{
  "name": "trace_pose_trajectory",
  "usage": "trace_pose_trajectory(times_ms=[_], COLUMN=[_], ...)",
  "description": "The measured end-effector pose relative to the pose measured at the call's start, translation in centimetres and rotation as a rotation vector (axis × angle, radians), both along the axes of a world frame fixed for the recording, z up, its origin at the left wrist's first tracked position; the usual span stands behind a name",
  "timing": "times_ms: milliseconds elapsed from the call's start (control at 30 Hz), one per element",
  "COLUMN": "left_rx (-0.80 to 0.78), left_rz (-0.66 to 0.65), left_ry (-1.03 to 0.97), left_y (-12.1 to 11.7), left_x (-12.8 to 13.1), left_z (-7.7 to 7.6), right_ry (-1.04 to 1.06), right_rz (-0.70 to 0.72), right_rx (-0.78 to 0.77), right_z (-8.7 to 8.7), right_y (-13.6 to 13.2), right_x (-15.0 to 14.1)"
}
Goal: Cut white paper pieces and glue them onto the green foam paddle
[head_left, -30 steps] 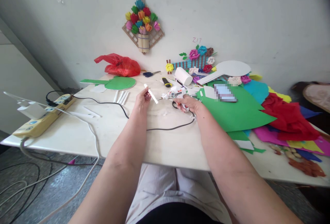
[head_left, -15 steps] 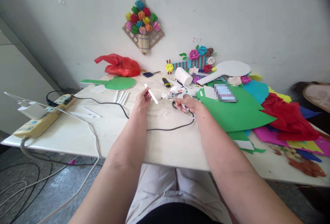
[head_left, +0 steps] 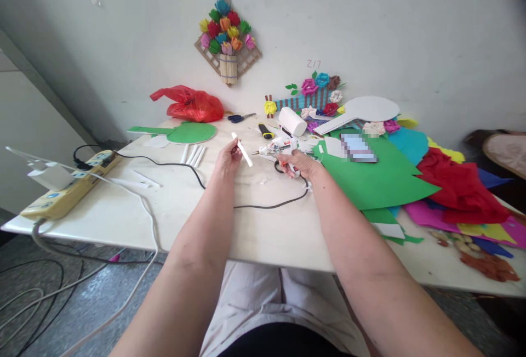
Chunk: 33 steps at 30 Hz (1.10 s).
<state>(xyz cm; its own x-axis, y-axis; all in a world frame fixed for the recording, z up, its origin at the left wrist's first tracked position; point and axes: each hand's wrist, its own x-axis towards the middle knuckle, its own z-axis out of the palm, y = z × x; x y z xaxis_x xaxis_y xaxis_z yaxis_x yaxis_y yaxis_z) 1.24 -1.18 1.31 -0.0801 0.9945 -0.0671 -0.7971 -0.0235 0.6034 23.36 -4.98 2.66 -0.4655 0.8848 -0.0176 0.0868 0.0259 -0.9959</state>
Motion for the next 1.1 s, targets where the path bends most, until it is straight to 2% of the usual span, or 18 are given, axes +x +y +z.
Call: trace_pose_trajectory(times_ms=[200,433,733,1100], left_rx=[0.089,0.257,0.255,0.263], left_rz=[-0.016,-0.074,-0.034,-0.042], left_ry=[-0.026,-0.152,-0.235,-0.277], left_y=[-0.2,0.2,-0.4,0.1], left_x=[0.0,-0.5,-0.4,-0.6], left_z=[0.0,-0.3,0.3,-0.2], right_ry=[0.086,0.229,0.197,0.204], right_rz=[0.067,0.161,0.198,0.219], right_rx=[-0.080,-0.175,-0.284,-0.275], right_z=[0.0,-0.4,-0.9,-1.0], right_y=[0.1,0.4,0.4,0.4], right_x=[-0.6,-1.1,-2.2,-2.3])
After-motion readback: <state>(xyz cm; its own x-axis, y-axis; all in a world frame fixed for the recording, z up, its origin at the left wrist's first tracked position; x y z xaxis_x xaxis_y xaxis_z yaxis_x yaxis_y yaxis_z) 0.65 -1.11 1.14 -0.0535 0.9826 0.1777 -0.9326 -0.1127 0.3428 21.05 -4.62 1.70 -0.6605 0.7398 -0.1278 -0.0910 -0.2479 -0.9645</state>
